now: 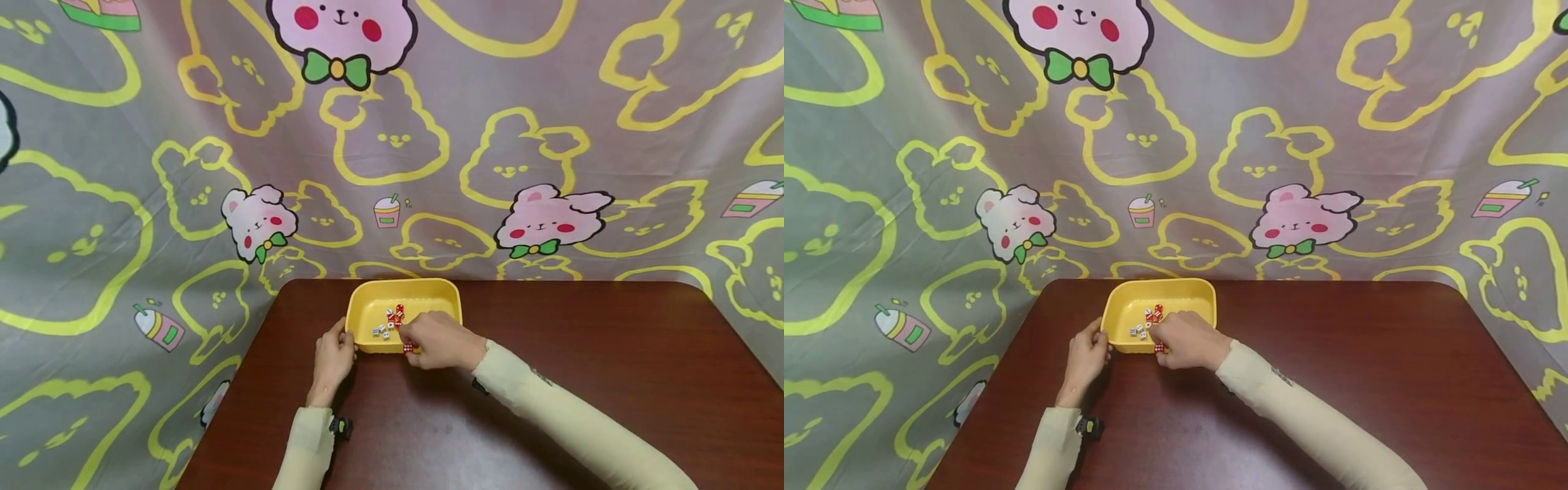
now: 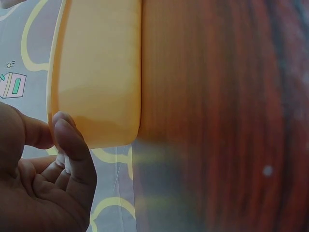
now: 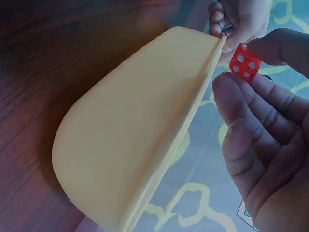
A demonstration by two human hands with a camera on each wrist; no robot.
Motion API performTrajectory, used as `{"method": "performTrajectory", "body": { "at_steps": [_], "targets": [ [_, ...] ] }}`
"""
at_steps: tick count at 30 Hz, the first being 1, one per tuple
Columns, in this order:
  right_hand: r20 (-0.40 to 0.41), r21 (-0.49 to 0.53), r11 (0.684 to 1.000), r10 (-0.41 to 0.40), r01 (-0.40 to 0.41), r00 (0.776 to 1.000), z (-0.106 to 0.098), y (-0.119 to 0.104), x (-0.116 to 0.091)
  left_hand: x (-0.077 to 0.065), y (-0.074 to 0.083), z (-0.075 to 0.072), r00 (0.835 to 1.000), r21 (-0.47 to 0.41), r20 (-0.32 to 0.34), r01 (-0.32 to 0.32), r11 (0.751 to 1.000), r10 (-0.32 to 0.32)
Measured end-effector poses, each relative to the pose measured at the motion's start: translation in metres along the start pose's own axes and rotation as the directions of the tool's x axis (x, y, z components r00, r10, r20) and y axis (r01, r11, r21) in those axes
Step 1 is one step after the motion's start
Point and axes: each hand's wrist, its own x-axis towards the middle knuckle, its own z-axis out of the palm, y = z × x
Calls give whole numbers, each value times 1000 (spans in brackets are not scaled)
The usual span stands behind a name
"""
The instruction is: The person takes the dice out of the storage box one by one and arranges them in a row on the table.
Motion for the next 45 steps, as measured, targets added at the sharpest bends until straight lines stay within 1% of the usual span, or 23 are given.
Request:
{"method": "performTrajectory", "body": {
  "at_steps": [11, 22, 33, 42, 45],
  "targets": [
    [23, 0, 1000, -6, 6, 1000, 6, -3, -1, 1, -1, 1, 1000, -2, -2, 5, 1000, -5],
    [30, -20, 1000, -4, 5, 1000, 21, -6, -5, 2, -2, 2, 1000, -9, -2, 3, 1000, -3],
    [26, -27, 1000, -11, 12, 1000, 37, -9, -10, -4, -6, 3, 1000, -23, -4, -1, 1000, 0],
    [25, -33, 999, -3, 4, 1000, 42, -10, -12, 0, -4, 2, 1000, -21, -6, -17, 1000, 17],
    [19, -55, 998, -6, 7, 1000, 44, -11, -13, 1, -4, 1, 1000, -20, -7, -12, 1000, 12]
  ]
}}
